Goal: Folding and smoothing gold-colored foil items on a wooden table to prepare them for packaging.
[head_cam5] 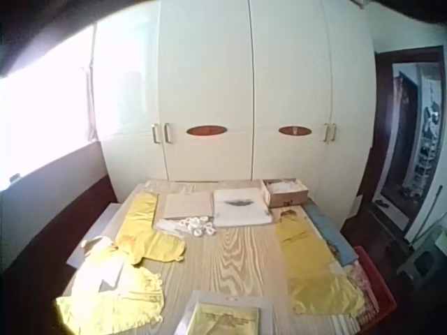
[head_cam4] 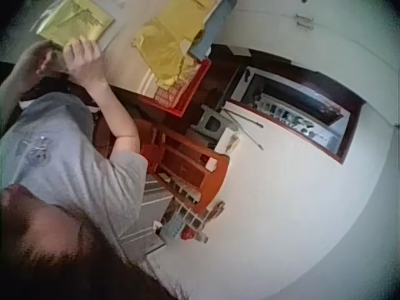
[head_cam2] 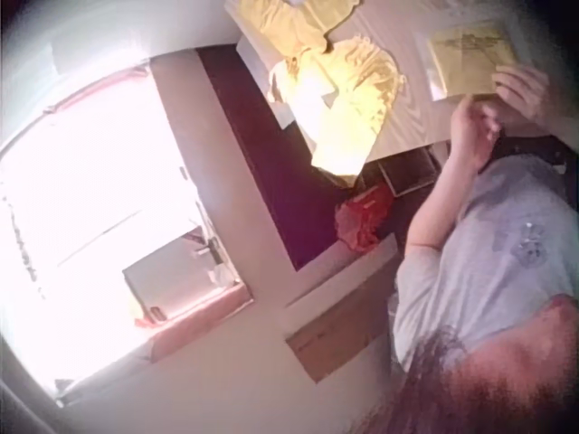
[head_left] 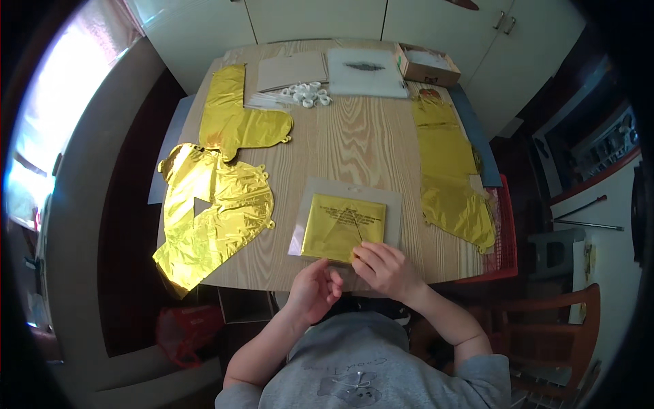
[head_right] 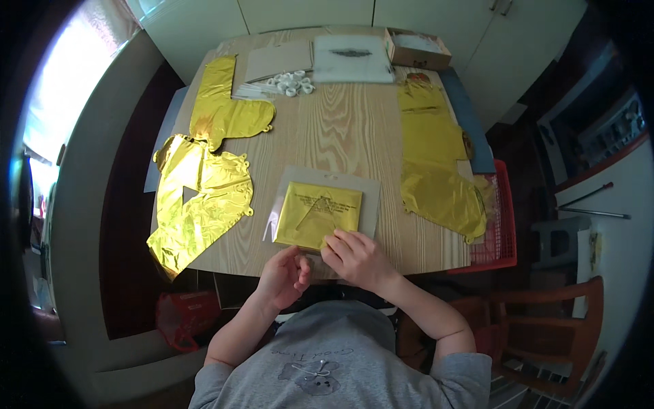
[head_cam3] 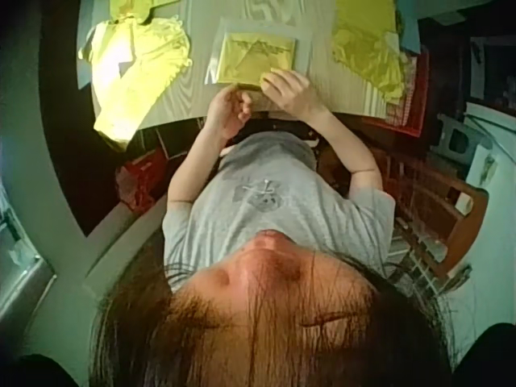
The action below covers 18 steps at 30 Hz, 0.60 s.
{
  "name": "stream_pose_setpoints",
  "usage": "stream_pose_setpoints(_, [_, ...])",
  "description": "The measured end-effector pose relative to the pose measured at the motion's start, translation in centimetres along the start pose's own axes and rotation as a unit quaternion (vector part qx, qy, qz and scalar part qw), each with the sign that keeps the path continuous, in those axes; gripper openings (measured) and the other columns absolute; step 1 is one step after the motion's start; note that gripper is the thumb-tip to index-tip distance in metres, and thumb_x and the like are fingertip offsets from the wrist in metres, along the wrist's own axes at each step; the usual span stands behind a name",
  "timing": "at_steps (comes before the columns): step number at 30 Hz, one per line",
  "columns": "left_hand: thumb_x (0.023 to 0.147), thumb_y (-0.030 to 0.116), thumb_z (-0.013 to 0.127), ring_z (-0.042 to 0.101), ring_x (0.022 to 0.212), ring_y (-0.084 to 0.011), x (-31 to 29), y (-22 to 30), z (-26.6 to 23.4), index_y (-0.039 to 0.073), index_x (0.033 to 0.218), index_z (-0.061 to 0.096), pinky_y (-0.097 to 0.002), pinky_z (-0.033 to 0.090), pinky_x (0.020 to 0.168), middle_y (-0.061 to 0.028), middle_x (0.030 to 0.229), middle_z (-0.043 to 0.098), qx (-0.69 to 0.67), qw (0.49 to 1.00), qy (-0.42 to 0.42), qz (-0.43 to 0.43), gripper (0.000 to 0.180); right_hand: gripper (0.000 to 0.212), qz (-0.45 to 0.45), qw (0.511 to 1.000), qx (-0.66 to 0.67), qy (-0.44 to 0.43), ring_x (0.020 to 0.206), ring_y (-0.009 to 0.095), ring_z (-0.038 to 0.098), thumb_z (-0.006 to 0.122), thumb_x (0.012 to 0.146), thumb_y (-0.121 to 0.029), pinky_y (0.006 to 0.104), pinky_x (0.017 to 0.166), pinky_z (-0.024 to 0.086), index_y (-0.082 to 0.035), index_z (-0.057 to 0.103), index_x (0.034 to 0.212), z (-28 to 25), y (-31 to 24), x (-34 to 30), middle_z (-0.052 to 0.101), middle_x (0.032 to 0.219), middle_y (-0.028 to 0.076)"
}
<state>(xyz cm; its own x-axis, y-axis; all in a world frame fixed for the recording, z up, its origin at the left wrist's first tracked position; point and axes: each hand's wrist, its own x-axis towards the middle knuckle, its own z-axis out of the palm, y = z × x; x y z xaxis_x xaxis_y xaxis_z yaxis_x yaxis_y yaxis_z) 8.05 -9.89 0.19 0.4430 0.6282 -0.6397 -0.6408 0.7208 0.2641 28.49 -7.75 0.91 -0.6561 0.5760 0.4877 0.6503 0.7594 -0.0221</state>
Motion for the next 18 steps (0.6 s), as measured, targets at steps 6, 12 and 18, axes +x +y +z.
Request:
stream_pose_setpoints(6, [0.1, 0.029, 0.041, 0.055, 0.048, -0.0117, -0.3, 3.2, 2.3, 0.002, 0.089, 0.065, -0.0207, 0.041, 0.042, -0.0032, 0.065, 0.06, 0.19, 0.98, -0.051, -0.024, 0.038, 0.012, -0.038, 0.999, -0.03, -0.004, 0.086, 0.018, 0.066, 0.063, 0.073, -0.012, 0.0302, 0.067, 0.054, -0.011, 0.059, 0.085, -0.4, 2.1, 1.4, 0.065, 0.095, 0.004])
stream_pose_setpoints(12, [0.093, 0.015, 0.059, 0.061, 0.062, -0.0074, -1.9, 14.5, 7.3, 0.001, 0.104, 0.066, -0.0216, 0.051, 0.053, -0.0076, 0.079, 0.068, 0.565, 0.801, -0.081, 0.179, 0.019, 0.013, -0.06, 0.996, -0.067, 0.002, 0.08, 0.016, 0.066, 0.063, 0.071, -0.012, 0.027, 0.06, 0.051, -0.011, 0.059, 0.084, -3.1, 5.3, 4.8, 0.065, 0.091, 0.003])
stream_pose_setpoints(18, [0.087, 0.019, 0.06, 0.066, 0.081, -0.0306, 15.2, 25.5, 8.2, 0.01, 0.1, 0.069, -0.0402, 0.054, 0.071, -0.0123, 0.092, 0.066, 0.792, 0.37, 0.131, 0.466, 0.018, 0.012, -0.059, 0.995, -0.072, 0.032, 0.073, 0.013, 0.061, 0.062, 0.07, -0.013, 0.0265, 0.057, 0.049, -0.01, 0.059, 0.081, -5.0, 8.2, 6.7, 0.058, 0.081, 0.001])
